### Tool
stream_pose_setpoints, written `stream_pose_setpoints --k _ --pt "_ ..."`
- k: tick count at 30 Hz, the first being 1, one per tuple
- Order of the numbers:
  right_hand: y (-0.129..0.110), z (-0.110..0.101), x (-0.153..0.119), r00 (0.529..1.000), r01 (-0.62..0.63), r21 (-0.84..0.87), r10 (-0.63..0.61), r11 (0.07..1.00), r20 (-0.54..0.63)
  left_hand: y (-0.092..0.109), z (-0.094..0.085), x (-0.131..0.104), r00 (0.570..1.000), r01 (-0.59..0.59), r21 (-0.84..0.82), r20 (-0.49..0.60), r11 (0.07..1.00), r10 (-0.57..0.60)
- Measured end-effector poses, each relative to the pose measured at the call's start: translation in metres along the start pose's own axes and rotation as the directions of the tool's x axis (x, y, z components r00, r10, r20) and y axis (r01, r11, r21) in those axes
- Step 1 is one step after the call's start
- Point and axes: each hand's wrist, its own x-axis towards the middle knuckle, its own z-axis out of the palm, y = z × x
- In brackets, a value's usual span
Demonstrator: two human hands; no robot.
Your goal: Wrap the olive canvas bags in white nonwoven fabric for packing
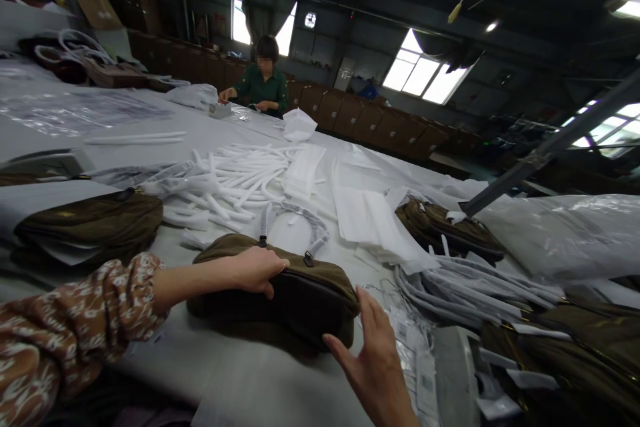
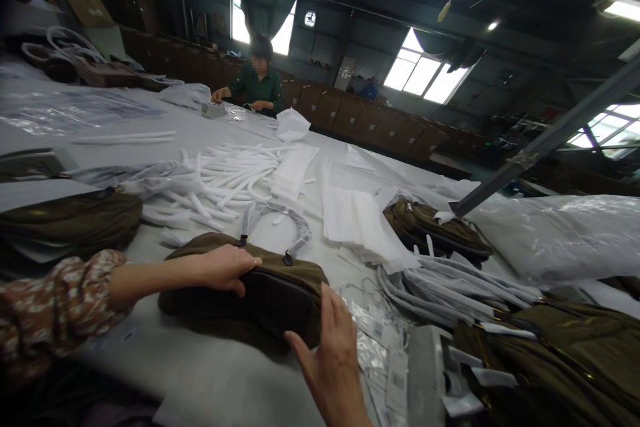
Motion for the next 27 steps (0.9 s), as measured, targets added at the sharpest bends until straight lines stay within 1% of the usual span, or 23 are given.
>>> stream_pose_setpoints --k 1,2,3,4,5,6,7,9,11,14,16,19,21,23,25,27 --pt "0.001 0.004 0.011 0.987 0.099 -0.093 -0.086 0.991 0.133 0.001 0.000 0.000 1.000 -0.018 0.016 0.004 1.000 0.018" --pt "0.007 0.011 0.019 0.957 0.190 -0.201 -0.135 0.961 0.256 0.002 0.002 -0.002 0.999 -0.034 0.034 0.003 0.999 0.034" --pt "0.017 0.021 0.023 0.921 0.285 -0.309 -0.170 0.908 0.350 0.002 0.007 -0.005 0.999 -0.044 0.053 -0.001 0.998 0.044" --pt "0.029 0.033 0.023 0.892 0.371 -0.399 -0.202 0.839 0.405 0.001 0.013 -0.010 0.999 -0.049 0.075 -0.009 0.996 0.050" --pt "0.042 0.044 0.021 0.871 0.439 -0.464 -0.237 0.770 0.431 -0.002 0.021 -0.017 0.999 -0.044 0.098 -0.018 0.994 0.046" --pt "0.055 0.054 0.017 0.855 0.490 -0.503 -0.282 0.712 0.435 -0.006 0.029 -0.024 0.999 -0.031 0.121 -0.028 0.992 0.035" --pt "0.066 0.062 0.012 0.844 0.523 -0.519 -0.324 0.676 0.427 -0.011 0.037 -0.032 0.999 -0.013 0.142 -0.037 0.990 0.018" --pt "0.079 0.069 0.004 0.819 0.571 -0.515 -0.402 0.639 0.410 -0.025 0.050 -0.049 0.998 0.019 0.175 -0.056 0.984 -0.009" --pt "0.080 0.066 0.000 0.785 0.618 -0.490 -0.450 0.615 0.427 -0.039 0.058 -0.064 0.996 0.031 0.195 -0.086 0.980 -0.014" --pt "0.076 0.059 -0.002 0.735 0.676 -0.455 -0.489 0.579 0.470 -0.054 0.067 -0.080 0.989 0.033 0.217 -0.147 0.976 0.000" --pt "0.076 0.059 -0.009 0.728 0.685 -0.472 -0.515 0.555 0.452 -0.059 0.078 -0.089 0.984 0.029 0.237 -0.176 0.971 0.013" --pt "0.082 0.066 -0.023 0.735 0.672 -0.514 -0.562 0.533 0.379 -0.060 0.100 -0.097 0.976 0.043 0.282 -0.218 0.958 0.020" --pt "0.080 0.069 -0.026 0.749 0.658 -0.508 -0.548 0.556 0.372 -0.060 0.113 -0.100 0.969 0.056 0.313 -0.244 0.948 0.023" --pt "0.070 0.070 -0.022 0.763 0.647 -0.484 -0.485 0.590 0.428 -0.061 0.120 -0.100 0.967 0.047 0.335 -0.252 0.941 0.041" --pt "0.055 0.071 -0.015 0.749 0.652 -0.460 -0.418 0.603 0.514 -0.062 0.121 -0.099 0.967 0.030 0.343 -0.247 0.939 0.059" --pt "0.043 0.076 -0.012 0.721 0.675 -0.432 -0.407 0.599 0.561 -0.064 0.119 -0.098 0.968 0.024 0.338 -0.243 0.941 0.063"
